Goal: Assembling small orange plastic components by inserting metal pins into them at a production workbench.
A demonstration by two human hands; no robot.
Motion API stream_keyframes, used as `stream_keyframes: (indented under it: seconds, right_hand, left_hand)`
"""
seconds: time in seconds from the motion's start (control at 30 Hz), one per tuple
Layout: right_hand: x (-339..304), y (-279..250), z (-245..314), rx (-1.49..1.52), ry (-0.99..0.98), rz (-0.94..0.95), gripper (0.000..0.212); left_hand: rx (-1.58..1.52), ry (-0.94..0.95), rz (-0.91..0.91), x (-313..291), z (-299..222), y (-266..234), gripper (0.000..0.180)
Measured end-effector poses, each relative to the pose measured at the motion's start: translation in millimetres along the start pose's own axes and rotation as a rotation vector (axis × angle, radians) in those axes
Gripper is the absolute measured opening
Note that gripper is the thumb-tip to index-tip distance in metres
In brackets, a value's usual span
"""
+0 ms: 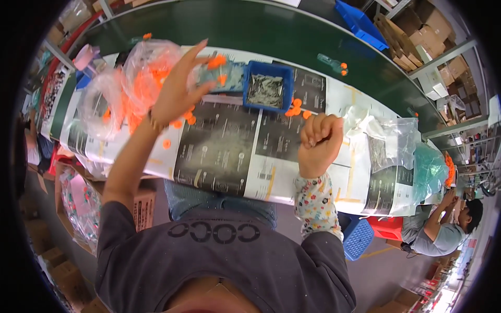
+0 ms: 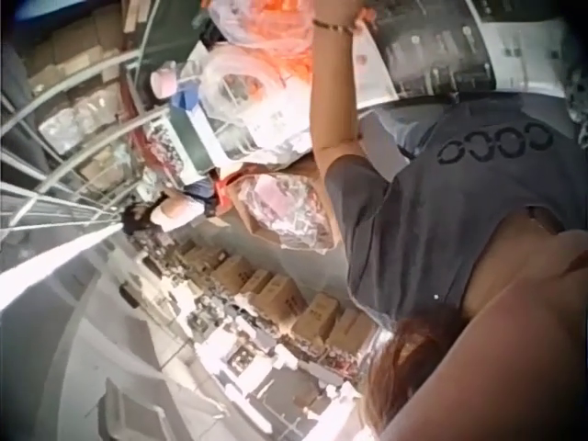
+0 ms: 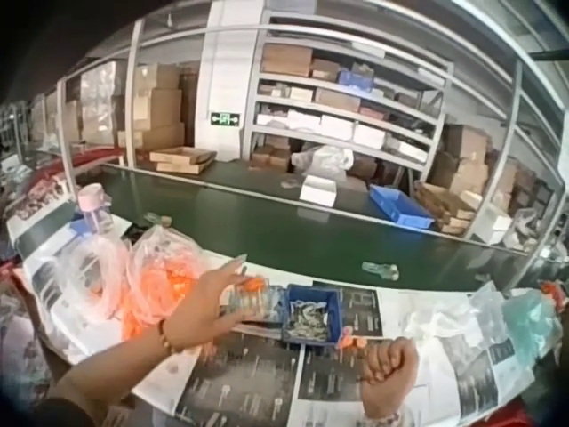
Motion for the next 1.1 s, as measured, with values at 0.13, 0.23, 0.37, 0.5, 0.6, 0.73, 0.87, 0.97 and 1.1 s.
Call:
stream_keyframes:
  seconds: [0.13,0.23,0.37,0.5,0.6,0.73,0.87,0.97,1.1]
  right_hand:
    - [15.3,-13.7,3.1,-0.363,0.097,0.078,0.034]
    - [47.7,-29.7,0.0,-0.684,0.141,0.080,0.028]
    - [153.5,-41.8,-22.9,-1.427,-0.209,0.332,0.023]
    - [248.2,-80.0,-52.9,-2.070,-0.586,0.465,0.032]
    - [300.3,-120.3,-63.4,-2.178,-0.564,0.502,0.035]
    - [293.7,-86.3,-61.2,-2.087,-0.468,0.528,0.034]
    - [172.9,51.2,-28.0,-1.394,-0.453,0.665,0.035]
    - [52.5,93.4,-44.6,-1.290,-0.607,1.175,0.040]
    - [-47.3,78.4,-89.3,-1.437,-0.251,1.678,0.044]
  left_hand:
    - [0.376,0.061,0.325,100.8,102.6,60.7,0.082]
    - [0.593,-0.074,0.522,123.6,151.1,92.0,0.083]
    - [0.619,-0.047,0.446,120.2,152.9,105.1,0.081]
    - [0.233,0.155,0.195,95.9,65.5,44.4,0.066]
    - [0.244,0.110,0.043,56.0,-2.4,-43.5,0.050]
    - [0.193,-0.294,-0.439,-45.0,61.9,-158.9,0.033]
    - [0.499,-0.676,-0.598,-168.1,173.9,-243.4,0.025]
    - [0.622,-0.726,-0.150,-210.5,224.4,-218.3,0.024]
    - [0.739,-0.667,0.163,-189.2,226.6,-177.6,0.021]
Point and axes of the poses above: each hand's wrist, its own x-axis towards the middle knuckle, its own y-axis out of the palm, z = x × y, the point moved 5 cm from there along x, towards the middle knuckle, and after that the axes turned 3 degrees about -z, right-handed, at the moved point
